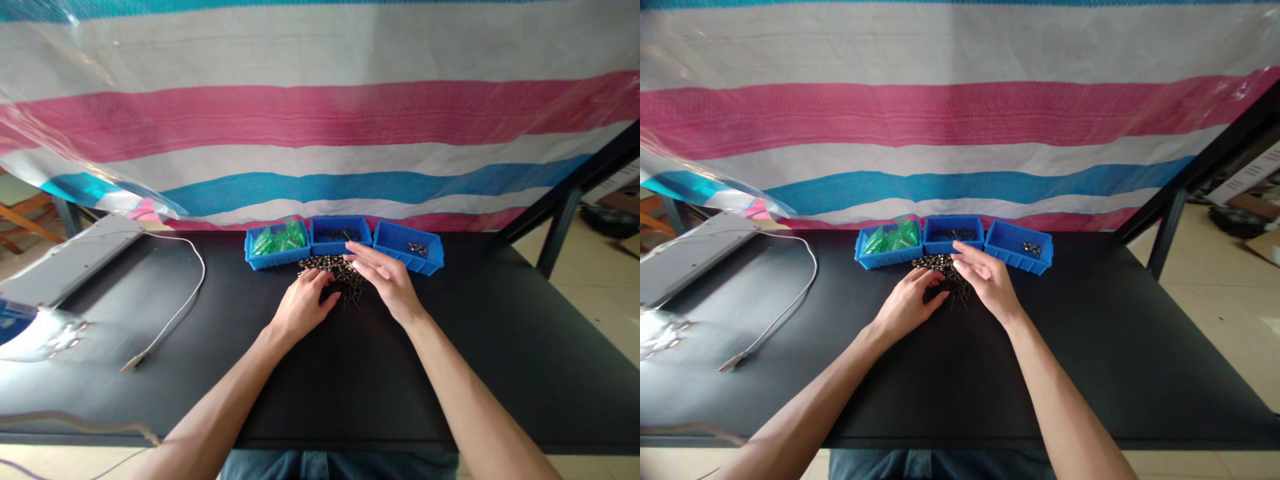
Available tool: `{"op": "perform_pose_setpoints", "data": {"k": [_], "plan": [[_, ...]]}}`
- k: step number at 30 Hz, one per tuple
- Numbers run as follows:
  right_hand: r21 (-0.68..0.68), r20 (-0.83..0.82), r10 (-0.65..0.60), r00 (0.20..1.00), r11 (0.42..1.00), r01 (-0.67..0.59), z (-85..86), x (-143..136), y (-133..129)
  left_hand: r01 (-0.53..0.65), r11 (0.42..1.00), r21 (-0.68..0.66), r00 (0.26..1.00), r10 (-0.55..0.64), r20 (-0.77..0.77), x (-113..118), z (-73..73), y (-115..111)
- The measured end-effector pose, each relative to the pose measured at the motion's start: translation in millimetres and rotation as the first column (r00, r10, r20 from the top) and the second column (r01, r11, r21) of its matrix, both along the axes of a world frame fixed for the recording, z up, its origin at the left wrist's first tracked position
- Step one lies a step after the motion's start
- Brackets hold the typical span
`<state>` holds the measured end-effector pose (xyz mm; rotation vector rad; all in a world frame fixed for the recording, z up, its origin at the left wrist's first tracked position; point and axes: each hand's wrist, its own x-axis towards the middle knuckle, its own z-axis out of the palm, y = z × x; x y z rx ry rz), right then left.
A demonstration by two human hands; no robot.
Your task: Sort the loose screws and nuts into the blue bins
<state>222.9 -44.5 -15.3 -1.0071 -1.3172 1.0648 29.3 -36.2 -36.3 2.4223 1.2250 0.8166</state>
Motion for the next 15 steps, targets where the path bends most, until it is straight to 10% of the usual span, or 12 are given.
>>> {"op": "perform_pose_setpoints", "data": {"k": [15], "plan": [[-0.035,0.038,0.06,0.997,0.998,-0.059,5.0,-0.4,-3.3,-0.007,1.0,-0.008,1.0,0.007,-0.024,-2.8,2.0,3.3]]}}
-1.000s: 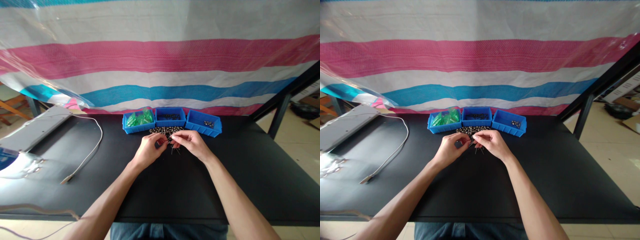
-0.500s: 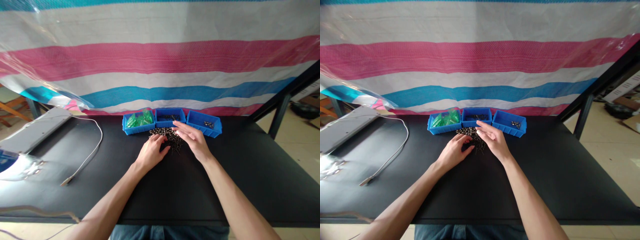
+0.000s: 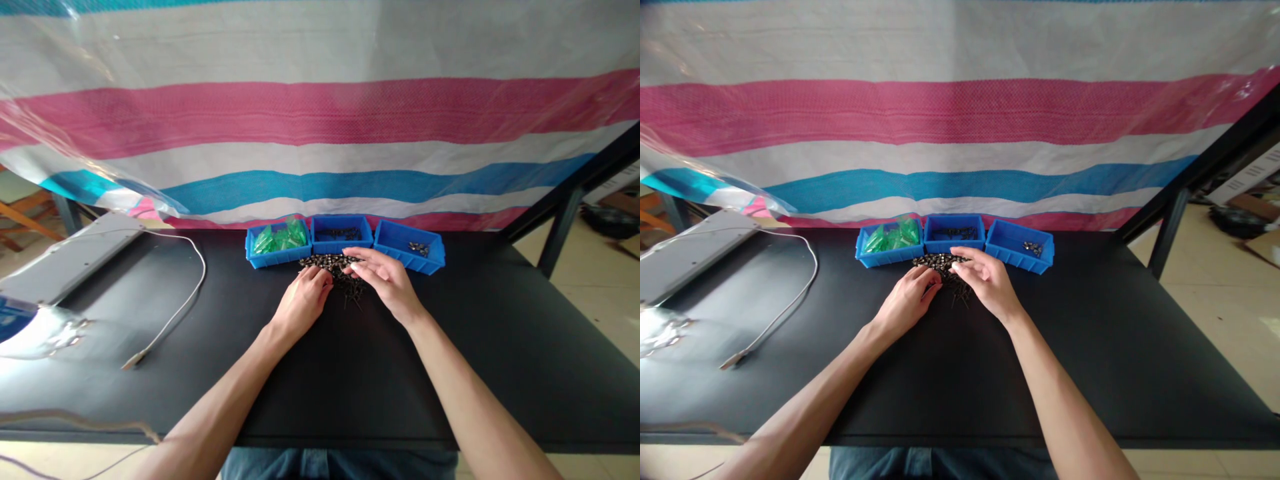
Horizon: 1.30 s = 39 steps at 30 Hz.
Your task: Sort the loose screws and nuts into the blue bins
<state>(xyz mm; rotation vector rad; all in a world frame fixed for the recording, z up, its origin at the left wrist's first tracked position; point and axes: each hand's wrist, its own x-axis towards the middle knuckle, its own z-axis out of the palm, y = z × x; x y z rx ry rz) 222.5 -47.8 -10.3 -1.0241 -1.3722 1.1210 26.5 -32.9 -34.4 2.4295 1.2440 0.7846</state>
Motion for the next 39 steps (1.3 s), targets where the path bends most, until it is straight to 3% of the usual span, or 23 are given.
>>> {"op": "perform_pose_setpoints", "data": {"k": [4,7,10,19,27,34,36,39], "plan": [[0.002,0.01,-0.031,0.999,1.0,0.031,0.0,2.8,1.3,0.003,0.994,-0.106,0.965,0.025,0.26,-0.9,7.0,-0.6],[0.013,0.12,-0.05,0.992,0.999,0.049,-0.8,5.0,1.6,0.045,0.974,-0.224,0.87,0.071,0.487,-0.5,11.4,-1.3],[0.027,0.239,-0.024,0.971,0.999,0.018,-1.3,5.3,0.6,0.108,0.94,-0.323,0.798,0.112,0.592,-0.4,14.5,-2.1],[0.023,0.317,0.057,0.947,0.997,-0.068,-3.0,2.7,-0.7,0.137,0.915,-0.379,0.791,0.129,0.598,-2.9,17.6,-1.2],[-0.041,0.238,0.108,0.965,0.994,-0.101,-2.9,1.3,-1.2,0.138,0.907,-0.398,0.761,0.159,0.628,-2.7,18.1,-3.3],[-0.131,0.157,0.186,0.97,0.977,-0.166,-2.2,2.1,-2.4,0.215,0.856,-0.471,0.748,0.166,0.643,-4.4,18.9,-1.6],[-0.14,0.165,0.18,0.97,0.977,-0.158,-1.2,5.1,-1.5,0.216,0.872,-0.439,0.782,0.115,0.612,-5.9,20.2,-1.1],[-0.153,0.136,0.122,0.983,0.983,-0.101,-1.3,6.9,1.1,0.165,0.941,-0.296,0.899,-0.02,0.437,-7.8,20.5,-0.3]]}}
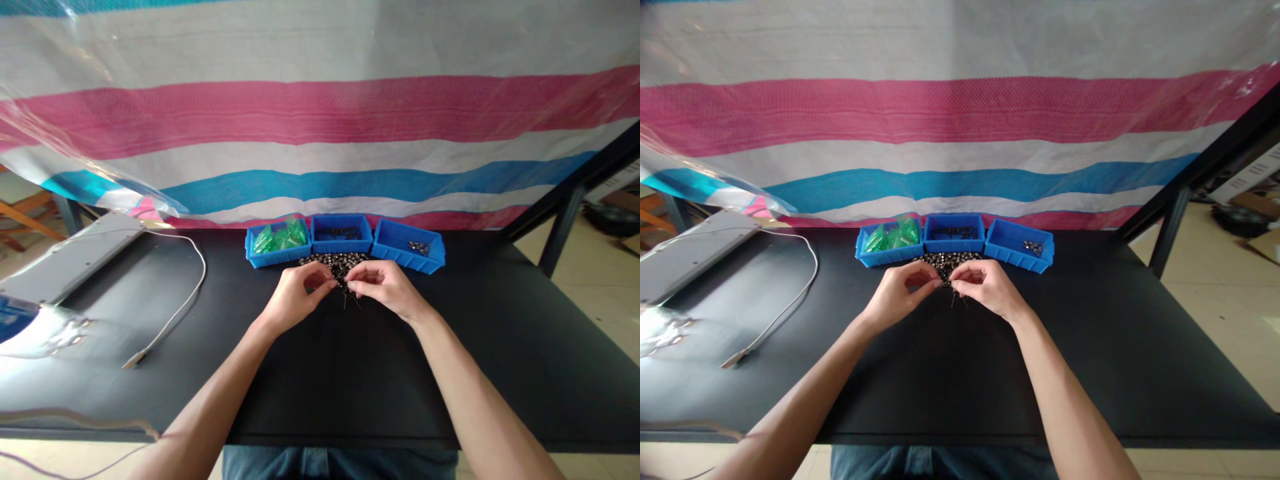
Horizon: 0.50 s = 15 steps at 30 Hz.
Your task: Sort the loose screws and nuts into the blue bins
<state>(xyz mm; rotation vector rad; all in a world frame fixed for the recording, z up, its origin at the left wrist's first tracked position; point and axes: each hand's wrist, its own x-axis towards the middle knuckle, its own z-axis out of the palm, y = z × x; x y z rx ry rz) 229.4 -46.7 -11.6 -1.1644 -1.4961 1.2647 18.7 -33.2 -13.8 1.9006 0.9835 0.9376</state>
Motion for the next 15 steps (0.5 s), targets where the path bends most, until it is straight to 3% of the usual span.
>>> {"op": "perform_pose_setpoints", "data": {"k": [3,6,10,15], "plan": [[0.038,-0.215,-0.103,0.971,0.993,0.114,-2.1,-4.8,2.4,0.011,0.981,0.191,0.975,0.031,-0.219,1.1,-5.6,-0.1],[0.074,-0.343,-0.064,0.937,0.993,0.095,-6.0,-10.5,3.7,0.02,0.952,0.307,0.947,0.08,-0.311,6.4,-15.6,-1.6],[0.085,-0.323,-0.04,0.946,0.994,0.071,-12.4,-10.3,5.2,0.065,0.903,0.425,0.92,0.111,-0.377,15.3,-26.0,-2.9],[0.106,-0.29,-0.061,0.955,0.99,0.096,-11.7,-6.8,5.1,0.108,0.898,0.426,0.901,0.093,-0.423,19.8,-30.9,-0.8]]}}
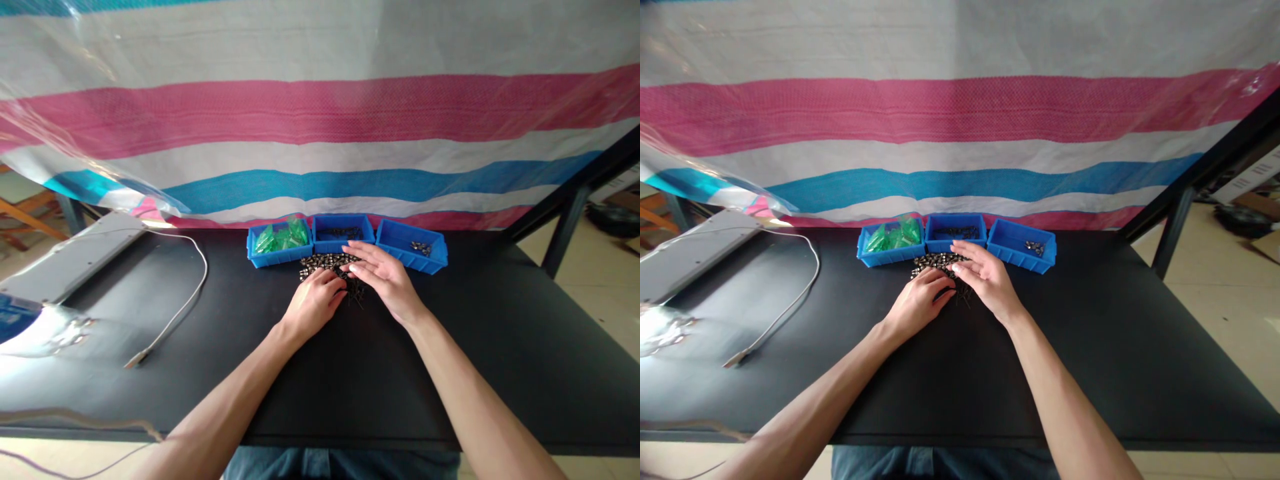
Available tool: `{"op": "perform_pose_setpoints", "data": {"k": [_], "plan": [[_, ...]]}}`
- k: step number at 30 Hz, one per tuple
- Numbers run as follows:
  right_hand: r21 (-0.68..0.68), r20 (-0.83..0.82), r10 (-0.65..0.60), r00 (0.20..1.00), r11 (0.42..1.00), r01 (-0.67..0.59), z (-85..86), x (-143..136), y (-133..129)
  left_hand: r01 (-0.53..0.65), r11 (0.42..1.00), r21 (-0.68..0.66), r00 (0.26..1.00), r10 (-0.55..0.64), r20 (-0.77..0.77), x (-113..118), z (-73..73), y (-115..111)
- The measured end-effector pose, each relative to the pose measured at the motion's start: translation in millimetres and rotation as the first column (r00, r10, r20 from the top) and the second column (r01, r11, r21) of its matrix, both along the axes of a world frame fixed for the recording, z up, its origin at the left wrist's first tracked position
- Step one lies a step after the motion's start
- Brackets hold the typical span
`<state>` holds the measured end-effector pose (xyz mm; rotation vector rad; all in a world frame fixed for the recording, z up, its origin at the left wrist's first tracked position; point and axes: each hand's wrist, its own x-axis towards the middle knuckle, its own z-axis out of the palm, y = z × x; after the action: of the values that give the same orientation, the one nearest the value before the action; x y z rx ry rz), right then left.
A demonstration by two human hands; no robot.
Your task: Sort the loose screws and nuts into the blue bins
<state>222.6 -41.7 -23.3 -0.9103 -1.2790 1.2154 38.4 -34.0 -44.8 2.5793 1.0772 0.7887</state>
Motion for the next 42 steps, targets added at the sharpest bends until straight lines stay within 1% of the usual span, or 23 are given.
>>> {"op": "perform_pose_setpoints", "data": {"k": [7,11,16,21,26,29,32,35,37,39,40,42], "plan": [[-0.036,0.016,-0.023,1.0,0.999,0.024,10.6,0.9,-4.7,-0.01,1.0,0.001,0.999,0.01,-0.04,-2.3,1.7,2.7],[-0.039,0.014,-0.04,0.999,0.998,0.041,10.7,2.4,-4.5,0.003,0.999,-0.033,1.0,-0.004,-0.012,-5.4,3.4,3.9],[-0.047,0.011,-0.047,0.999,0.998,0.047,11.7,3.6,-4.1,-0.023,0.996,-0.081,1.0,0.024,0.015,-11.5,5.8,2.9],[-0.058,0.014,-0.051,0.999,0.997,0.052,12.5,4.4,-4.2,0.02,0.995,-0.094,0.999,-0.017,0.035,-16.9,10.1,2.7],[-0.057,0.012,-0.057,0.998,0.997,0.058,11.5,5.3,-3.3,0.034,0.998,-0.054,0.998,-0.031,0.052,-19.6,13.6,4.3],[-0.052,0.013,-0.06,0.998,0.997,0.06,11.5,5.2,-3.5,0.033,0.999,-0.008,0.994,-0.032,0.101,-19.5,16.3,4.9],[-0.048,0.026,-0.064,0.998,0.997,0.065,12.4,5.1,-4.1,0.021,1.0,-0.012,0.985,-0.019,0.17,-18.5,18.9,4.4],[-0.051,0.045,-0.065,0.997,0.996,0.068,13.4,5.8,-4.0,-0.024,0.995,-0.101,0.955,0.053,0.291,-16.9,21.5,2.7],[-0.053,0.071,-0.059,0.996,0.997,0.063,13.7,6.4,-3.7,-0.083,0.977,-0.195,0.919,0.151,0.365,-16.0,23.6,1.5],[-0.043,0.118,-0.04,0.992,0.998,0.045,13.6,6.6,-3.6,-0.126,0.946,-0.298,0.869,0.25,0.427,-15.3,25.4,0.8],[-0.032,0.15,-0.024,0.988,0.999,0.029,13.5,6.3,-3.8,-0.129,0.928,-0.35,0.838,0.291,0.462,-15.1,26.0,0.8],[-0.007,0.223,0.011,0.975,1.0,-0.009,12.9,4.8,-4.7,-0.091,0.891,-0.444,0.78,0.341,0.524,-14.8,26.3,1.3]]}}
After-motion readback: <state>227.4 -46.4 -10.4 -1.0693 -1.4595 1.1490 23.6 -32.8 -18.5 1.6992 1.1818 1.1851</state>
